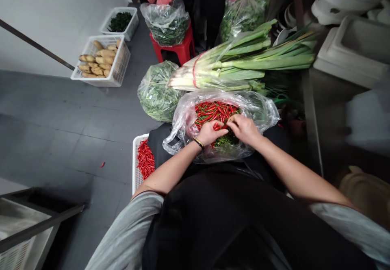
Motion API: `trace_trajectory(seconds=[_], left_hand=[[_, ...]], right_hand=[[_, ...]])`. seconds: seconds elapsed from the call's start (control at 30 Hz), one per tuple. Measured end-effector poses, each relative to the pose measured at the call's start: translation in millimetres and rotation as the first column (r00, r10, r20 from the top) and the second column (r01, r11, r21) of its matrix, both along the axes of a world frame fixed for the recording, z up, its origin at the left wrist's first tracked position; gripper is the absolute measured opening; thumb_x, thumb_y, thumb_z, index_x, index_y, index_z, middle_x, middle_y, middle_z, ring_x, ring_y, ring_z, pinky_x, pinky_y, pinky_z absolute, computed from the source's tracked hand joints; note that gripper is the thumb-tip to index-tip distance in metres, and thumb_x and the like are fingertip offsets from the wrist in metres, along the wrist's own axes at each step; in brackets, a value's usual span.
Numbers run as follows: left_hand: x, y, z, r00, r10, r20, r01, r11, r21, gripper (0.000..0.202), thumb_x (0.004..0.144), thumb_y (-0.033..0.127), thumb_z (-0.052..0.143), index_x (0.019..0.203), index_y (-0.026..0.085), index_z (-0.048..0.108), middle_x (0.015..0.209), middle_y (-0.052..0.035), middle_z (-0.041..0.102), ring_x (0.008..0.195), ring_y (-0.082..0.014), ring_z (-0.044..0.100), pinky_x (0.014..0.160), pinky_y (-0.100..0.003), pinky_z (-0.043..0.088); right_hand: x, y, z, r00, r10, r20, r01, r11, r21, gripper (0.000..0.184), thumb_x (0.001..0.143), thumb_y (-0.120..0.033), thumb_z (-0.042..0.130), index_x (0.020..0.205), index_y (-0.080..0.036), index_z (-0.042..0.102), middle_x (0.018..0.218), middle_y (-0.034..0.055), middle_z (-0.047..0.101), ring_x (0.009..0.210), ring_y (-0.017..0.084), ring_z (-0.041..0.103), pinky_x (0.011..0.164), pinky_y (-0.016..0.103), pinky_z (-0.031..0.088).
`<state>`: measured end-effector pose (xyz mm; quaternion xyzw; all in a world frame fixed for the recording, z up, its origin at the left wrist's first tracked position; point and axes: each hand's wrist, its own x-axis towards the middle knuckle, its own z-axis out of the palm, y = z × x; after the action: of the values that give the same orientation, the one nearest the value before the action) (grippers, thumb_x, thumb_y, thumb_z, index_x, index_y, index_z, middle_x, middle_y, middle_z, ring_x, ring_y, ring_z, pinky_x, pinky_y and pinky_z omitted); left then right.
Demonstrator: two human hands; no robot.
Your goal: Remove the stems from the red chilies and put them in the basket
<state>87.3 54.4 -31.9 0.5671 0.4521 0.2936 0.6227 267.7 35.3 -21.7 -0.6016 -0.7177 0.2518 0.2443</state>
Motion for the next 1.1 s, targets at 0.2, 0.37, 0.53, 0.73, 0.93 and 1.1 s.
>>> trace_trajectory(seconds=[0.2,0.37,0.53,0.73,0.93,1.1], left_hand=[[-4,-16,11.9,0.959,-0.281,-0.029,0.281,0.941,0.191,0.025,0.072,0.038,0.072,0.069,0.015,0.065,0.07,-0.002,0.062,0.068,-0.0115,0.053,0.069,-0.024,0.04],[-27,-20,23.5,0.961,-0.069,0.266,0.068,0.998,0.011,0.034,0.072,0.047,0.073,0.076,0.014,0.064,0.061,0.0001,0.057,0.057,-0.0087,0.05,0.059,-0.022,0.04],[-34,-11,14.2,0.835,0.158,0.526,0.097,0.9,-0.426,0.039,0.068,0.045,0.076,0.075,0.016,0.051,0.065,0.0009,0.057,0.055,-0.0094,0.054,0.043,-0.017,0.034],[-28,-9,8.4,0.869,0.22,0.443,0.087,0.814,-0.574,0.039,0.061,0.032,0.083,0.078,0.015,0.051,0.054,0.0079,0.043,0.037,-0.001,0.03,0.036,-0.014,0.014],[-6,-20,-6.8,0.944,0.179,0.277,0.028,0.793,-0.608,0.041,0.065,0.045,0.079,0.073,0.016,0.051,0.052,0.0083,0.039,0.038,-0.0007,0.024,0.039,-0.018,0.011],[-9,-29,-5.9,0.98,0.096,0.175,-0.065,0.983,-0.174,0.038,0.061,0.041,0.08,0.062,0.013,0.054,0.055,0.0045,0.046,0.05,-0.0043,0.038,0.048,-0.02,0.027]], right_hand=[[-12,-34,2.6,0.678,-0.269,-0.684,-0.092,0.892,-0.442,0.035,0.08,-0.056,0.059,0.076,-0.023,0.048,0.056,-0.0053,0.048,0.042,0.011,0.042,0.044,0.026,0.041],[14,-6,-10.4,0.777,-0.376,-0.505,0.138,0.884,-0.446,0.047,0.073,-0.068,0.059,0.07,-0.022,0.048,0.055,-0.0027,0.052,0.047,0.012,0.049,0.051,0.028,0.046],[20,41,-17.0,0.884,-0.197,0.424,0.305,0.931,-0.202,0.05,0.086,-0.061,0.047,0.083,-0.016,0.068,0.09,0.0152,0.07,0.085,0.028,0.066,0.073,0.037,0.048],[16,36,-10.8,0.802,-0.121,0.585,0.263,0.951,-0.164,0.036,0.091,-0.044,0.047,0.092,-0.018,0.072,0.097,0.0132,0.071,0.088,0.027,0.065,0.068,0.032,0.044],[-7,-35,-1.9,0.932,0.146,0.332,-0.101,0.984,-0.15,0.035,0.094,-0.04,0.043,0.077,-0.018,0.063,0.083,0.0107,0.068,0.073,0.019,0.061,0.066,0.028,0.04],[-18,-44,-3.4,0.942,0.328,0.067,-0.246,0.814,-0.526,0.033,0.091,-0.036,0.05,0.063,-0.019,0.059,0.063,0.003,0.063,0.06,0.015,0.057,0.058,0.025,0.038]])
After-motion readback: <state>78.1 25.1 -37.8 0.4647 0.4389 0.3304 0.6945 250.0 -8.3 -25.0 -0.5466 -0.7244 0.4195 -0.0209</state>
